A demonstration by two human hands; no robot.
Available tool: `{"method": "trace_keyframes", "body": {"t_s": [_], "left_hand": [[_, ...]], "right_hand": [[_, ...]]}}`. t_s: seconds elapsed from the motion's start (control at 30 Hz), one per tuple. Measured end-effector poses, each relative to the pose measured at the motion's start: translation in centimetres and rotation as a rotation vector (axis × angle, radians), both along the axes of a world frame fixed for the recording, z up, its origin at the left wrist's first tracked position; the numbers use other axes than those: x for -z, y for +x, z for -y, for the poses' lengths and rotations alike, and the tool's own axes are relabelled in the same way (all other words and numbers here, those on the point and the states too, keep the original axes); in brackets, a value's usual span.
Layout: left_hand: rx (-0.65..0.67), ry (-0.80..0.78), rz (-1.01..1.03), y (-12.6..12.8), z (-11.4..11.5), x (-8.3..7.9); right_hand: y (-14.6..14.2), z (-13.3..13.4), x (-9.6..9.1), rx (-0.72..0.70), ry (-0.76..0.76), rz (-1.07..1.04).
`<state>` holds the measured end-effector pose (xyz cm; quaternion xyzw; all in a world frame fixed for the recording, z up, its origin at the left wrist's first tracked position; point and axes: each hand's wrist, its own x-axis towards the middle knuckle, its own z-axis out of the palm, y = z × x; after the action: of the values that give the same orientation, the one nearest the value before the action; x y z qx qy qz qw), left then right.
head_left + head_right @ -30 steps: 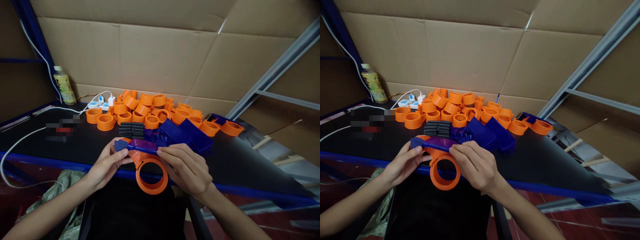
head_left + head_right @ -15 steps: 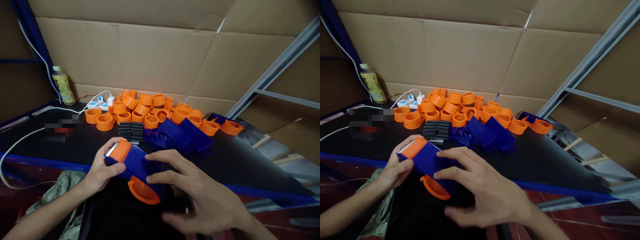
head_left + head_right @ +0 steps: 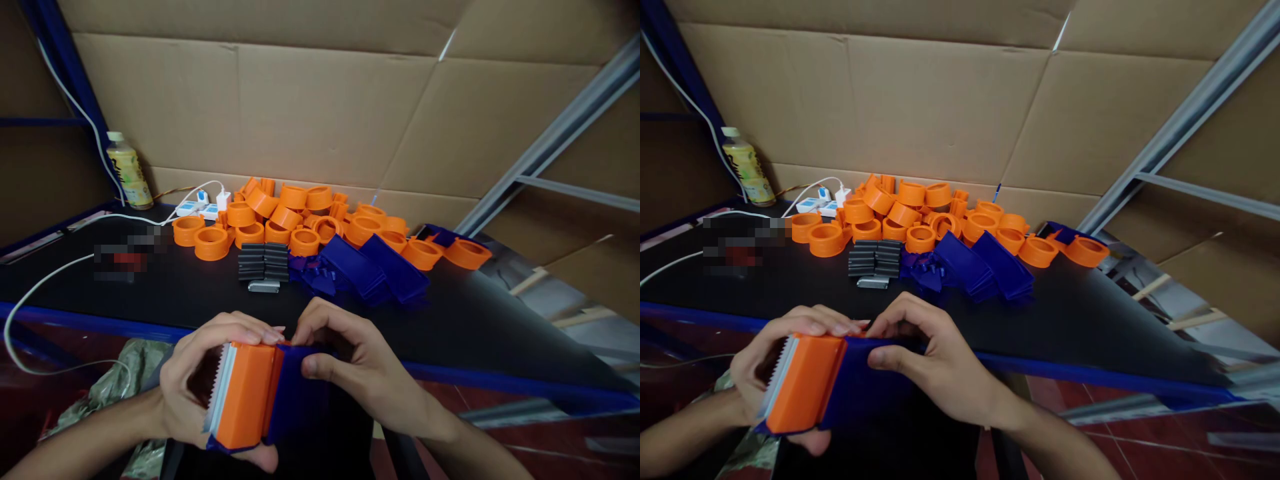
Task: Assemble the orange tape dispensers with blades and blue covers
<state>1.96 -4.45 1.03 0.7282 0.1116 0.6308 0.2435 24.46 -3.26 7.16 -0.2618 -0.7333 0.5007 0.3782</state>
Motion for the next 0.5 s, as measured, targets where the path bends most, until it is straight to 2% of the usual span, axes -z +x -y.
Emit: {"method": "trace_keyframes", "body": {"t_s": [0.17,0.3,0.43,0.5], "left_hand": [[-0.011,0.046,-0.004,-0.4,0.0,-0.3],[-0.052,-0.125,-0.071,-0.8,0.5,-0.6],[-0.007,-0.178,-0.082,-0.7,0.9,-0.5],[0.003,-0.214,-0.043,-0.5,0.9,-0.4]], "right_hand": [[0.0,-0.2,0.0,-0.013,-0.136,-0.021],[-0.3,-0.8,0.5,-0.056,-0.155,-0.054],[-0.1,-0.8,0.7,-0.047,-0.054,-0.006],[0.2,-0.4,0.7,0.029,0.118,0.072]]}}
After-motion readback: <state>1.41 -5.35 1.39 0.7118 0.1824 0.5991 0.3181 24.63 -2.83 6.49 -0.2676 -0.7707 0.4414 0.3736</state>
